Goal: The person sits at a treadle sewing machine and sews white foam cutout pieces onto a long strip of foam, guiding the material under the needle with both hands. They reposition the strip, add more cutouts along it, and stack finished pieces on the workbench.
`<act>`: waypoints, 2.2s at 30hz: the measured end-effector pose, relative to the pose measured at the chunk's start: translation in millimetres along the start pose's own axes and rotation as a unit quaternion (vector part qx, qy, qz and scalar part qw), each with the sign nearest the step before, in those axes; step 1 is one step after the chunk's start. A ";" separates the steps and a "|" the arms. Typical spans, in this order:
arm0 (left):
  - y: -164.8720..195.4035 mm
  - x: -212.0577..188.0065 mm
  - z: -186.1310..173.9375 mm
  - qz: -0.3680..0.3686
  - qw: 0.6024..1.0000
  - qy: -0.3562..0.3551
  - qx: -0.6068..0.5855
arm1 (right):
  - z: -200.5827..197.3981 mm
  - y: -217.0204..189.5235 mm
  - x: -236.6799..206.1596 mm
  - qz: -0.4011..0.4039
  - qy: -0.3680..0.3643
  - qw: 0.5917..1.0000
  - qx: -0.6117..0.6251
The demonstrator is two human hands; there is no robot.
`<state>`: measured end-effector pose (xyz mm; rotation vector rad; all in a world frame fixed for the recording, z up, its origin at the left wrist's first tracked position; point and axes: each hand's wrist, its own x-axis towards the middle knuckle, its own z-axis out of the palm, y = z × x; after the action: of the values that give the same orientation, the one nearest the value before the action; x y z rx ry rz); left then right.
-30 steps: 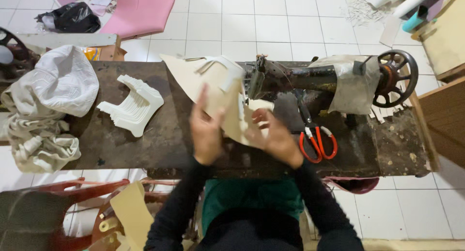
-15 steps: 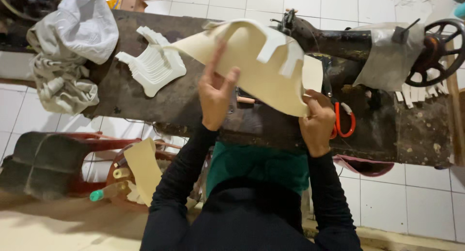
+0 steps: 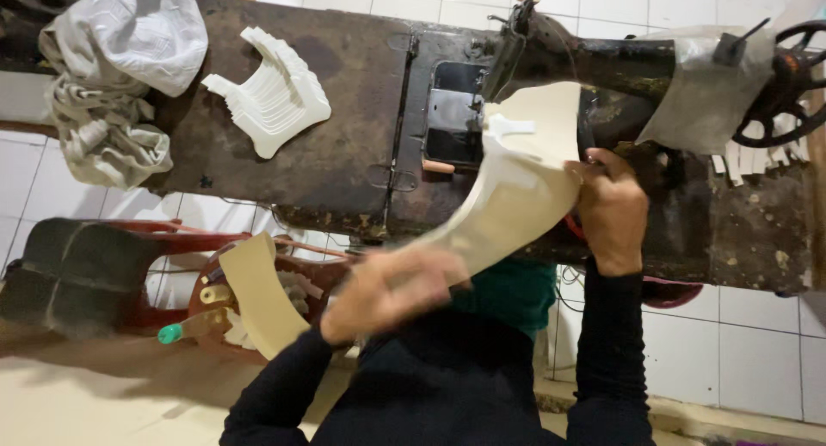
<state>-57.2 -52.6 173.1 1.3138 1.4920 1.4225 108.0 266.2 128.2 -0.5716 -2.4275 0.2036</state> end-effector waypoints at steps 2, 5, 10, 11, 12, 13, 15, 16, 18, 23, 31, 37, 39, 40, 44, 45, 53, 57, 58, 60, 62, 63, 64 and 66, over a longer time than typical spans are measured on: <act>-13.4 21.2 0.7 0.076 0.954 0.179 0.226 | -2.0 -3.8 -0.8 0.038 0.021 0.998 0.036; -32.2 38.9 25.1 0.181 0.940 0.165 0.237 | 11.4 -21.4 -1.8 0.163 -0.087 0.968 0.172; -49.0 46.0 56.9 0.001 0.988 -0.144 0.046 | 47.8 -54.7 -6.0 -0.086 -0.140 0.985 0.060; -53.2 52.5 50.6 0.010 0.992 -0.038 0.118 | 50.0 -56.7 -5.9 -0.097 -0.140 0.983 0.073; -59.7 64.9 39.8 0.018 0.980 0.067 0.188 | 48.1 -57.0 -6.8 -0.106 -0.140 0.981 0.086; -68.3 86.0 29.0 0.005 0.965 0.128 0.228 | 43.7 -55.8 -7.0 -0.095 -0.155 0.975 0.126; -85.0 127.6 12.8 0.003 0.917 0.218 0.333 | 27.2 -48.6 -6.1 -0.077 -0.182 0.959 0.204; -92.9 145.2 9.0 0.014 0.885 0.245 0.397 | 15.9 -42.3 -5.4 -0.026 -0.165 0.960 0.224; -107.4 171.6 7.9 -0.016 0.837 0.261 0.480 | -5.1 -25.7 -3.4 0.039 -0.032 0.967 0.251; -131.9 198.5 -3.4 -0.023 0.859 0.276 0.430 | -49.4 100.2 33.7 0.072 0.370 0.925 -0.040; -122.9 155.2 -9.7 0.032 0.888 0.234 0.394 | -58.7 260.7 81.4 0.160 0.077 0.960 -0.219; -104.3 101.8 -12.0 -0.009 0.881 0.260 0.394 | -60.4 247.6 103.0 0.185 0.065 0.979 -0.062; -102.6 99.6 -13.3 -0.010 0.881 0.263 0.394 | -55.6 236.6 87.3 0.196 0.099 0.974 -0.055; -102.3 99.8 -14.0 -0.009 0.880 0.267 0.394 | -53.3 232.4 80.1 0.179 0.129 0.970 -0.099; -103.1 101.1 -19.5 -0.011 0.881 0.262 0.393 | -37.5 217.2 52.9 0.118 0.216 0.949 -0.196; -103.6 100.9 -22.1 -0.012 0.881 0.264 0.392 | -33.0 214.5 50.3 0.117 0.233 0.949 -0.176; -105.9 104.3 -34.7 -0.015 0.887 0.265 0.378 | -35.5 167.2 44.1 0.232 0.230 0.931 -0.162; -99.9 110.4 -31.2 0.012 0.906 0.274 0.322 | -44.5 90.4 17.1 0.122 0.274 0.940 -0.164; -98.4 111.1 -26.8 0.020 0.914 0.275 0.297 | -40.4 68.9 10.9 0.084 0.287 0.943 -0.149; -96.1 113.4 -18.4 0.025 0.927 0.269 0.261 | -24.5 26.6 -4.0 0.173 0.216 0.958 0.079; -96.1 114.6 -8.9 0.039 0.933 0.261 0.243 | 0.8 -10.3 -18.3 0.131 0.138 0.975 0.116; -96.7 115.8 -5.7 0.045 0.936 0.250 0.243 | 17.3 -26.6 -23.5 0.122 0.100 0.981 0.110; -97.8 112.1 1.9 0.046 0.942 0.230 0.240 | 28.1 -40.6 -33.6 0.118 0.064 0.980 0.150; -101.1 108.8 11.7 0.026 0.953 0.202 0.226 | 47.1 -64.0 -50.1 0.096 -0.010 0.986 0.134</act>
<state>-94.8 65.4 90.3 1.3826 2.1688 1.5015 92.2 186.3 81.5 -0.6802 -2.3104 0.6083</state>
